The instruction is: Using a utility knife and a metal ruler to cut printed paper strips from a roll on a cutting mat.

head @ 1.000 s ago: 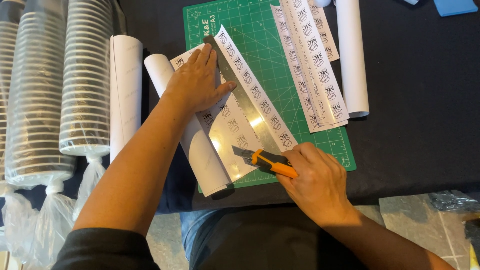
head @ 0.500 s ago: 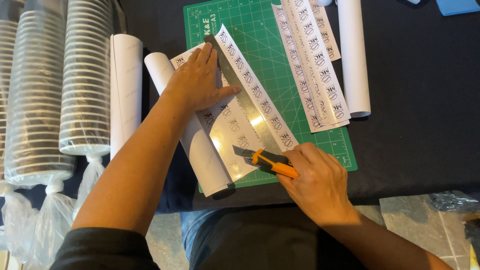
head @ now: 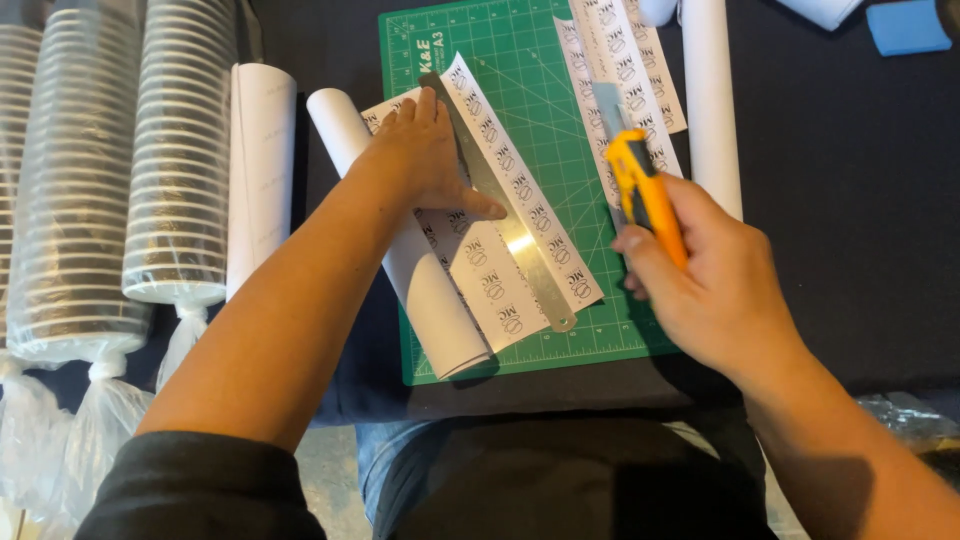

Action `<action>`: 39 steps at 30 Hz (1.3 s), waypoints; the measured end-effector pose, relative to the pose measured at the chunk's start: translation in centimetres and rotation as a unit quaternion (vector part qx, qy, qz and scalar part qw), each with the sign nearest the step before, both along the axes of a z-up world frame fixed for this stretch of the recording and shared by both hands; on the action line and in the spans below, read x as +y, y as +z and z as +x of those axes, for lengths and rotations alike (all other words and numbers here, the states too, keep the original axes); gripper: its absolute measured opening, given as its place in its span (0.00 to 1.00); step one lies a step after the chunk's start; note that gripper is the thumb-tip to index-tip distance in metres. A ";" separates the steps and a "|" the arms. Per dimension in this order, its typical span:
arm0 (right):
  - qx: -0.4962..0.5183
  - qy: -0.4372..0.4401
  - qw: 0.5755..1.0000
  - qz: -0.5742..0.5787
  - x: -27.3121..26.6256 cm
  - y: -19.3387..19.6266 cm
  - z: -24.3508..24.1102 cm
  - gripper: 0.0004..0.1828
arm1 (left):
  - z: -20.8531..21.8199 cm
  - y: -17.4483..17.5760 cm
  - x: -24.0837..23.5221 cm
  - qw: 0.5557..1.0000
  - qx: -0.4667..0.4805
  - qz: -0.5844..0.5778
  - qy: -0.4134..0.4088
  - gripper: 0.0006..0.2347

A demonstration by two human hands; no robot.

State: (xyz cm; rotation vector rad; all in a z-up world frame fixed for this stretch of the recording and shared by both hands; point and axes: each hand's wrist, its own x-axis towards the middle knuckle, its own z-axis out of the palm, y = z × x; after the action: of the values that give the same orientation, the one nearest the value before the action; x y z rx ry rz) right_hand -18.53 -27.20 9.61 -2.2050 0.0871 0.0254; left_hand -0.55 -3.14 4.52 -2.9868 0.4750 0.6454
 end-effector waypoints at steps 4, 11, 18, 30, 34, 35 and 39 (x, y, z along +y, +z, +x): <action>0.059 0.125 0.986 -0.095 4.6 2.0 4.1 0.41 | 0.3 -0.7 -0.5 0.999 -0.004 0.036 0.004 0.71; -0.050 0.188 0.957 -0.217 8.1 -3.4 13.1 0.33 | 0.3 -1.6 -0.2 0.994 -0.106 0.007 -0.031 0.66; -0.075 0.196 0.945 -0.252 9.4 -4.9 16.5 0.32 | -0.7 -0.8 -0.4 0.993 -0.112 -0.015 -0.027 0.56; -0.053 0.210 0.943 -0.252 10.1 -3.5 16.2 0.32 | -1.5 1.8 -0.4 0.998 -0.058 -0.007 -0.026 0.64; -0.041 0.207 0.948 -0.240 10.3 -2.5 15.6 0.32 | -1.5 2.1 -0.5 0.999 -0.041 -0.004 -0.019 0.67; -0.040 0.207 0.948 -0.240 10.3 -2.3 15.5 0.32 | -1.6 2.3 -0.5 0.999 -0.039 -0.005 -0.018 0.66; -0.037 0.210 0.947 -0.241 10.5 -2.2 15.4 0.31 | -1.7 2.3 -0.5 0.999 -0.037 -0.007 -0.012 0.66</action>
State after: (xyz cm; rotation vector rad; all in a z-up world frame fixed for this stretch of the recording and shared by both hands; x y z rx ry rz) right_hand -3.14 -16.67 7.37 -2.6710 -0.4686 0.1745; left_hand -2.23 -3.60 6.81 -3.0007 0.5126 0.5303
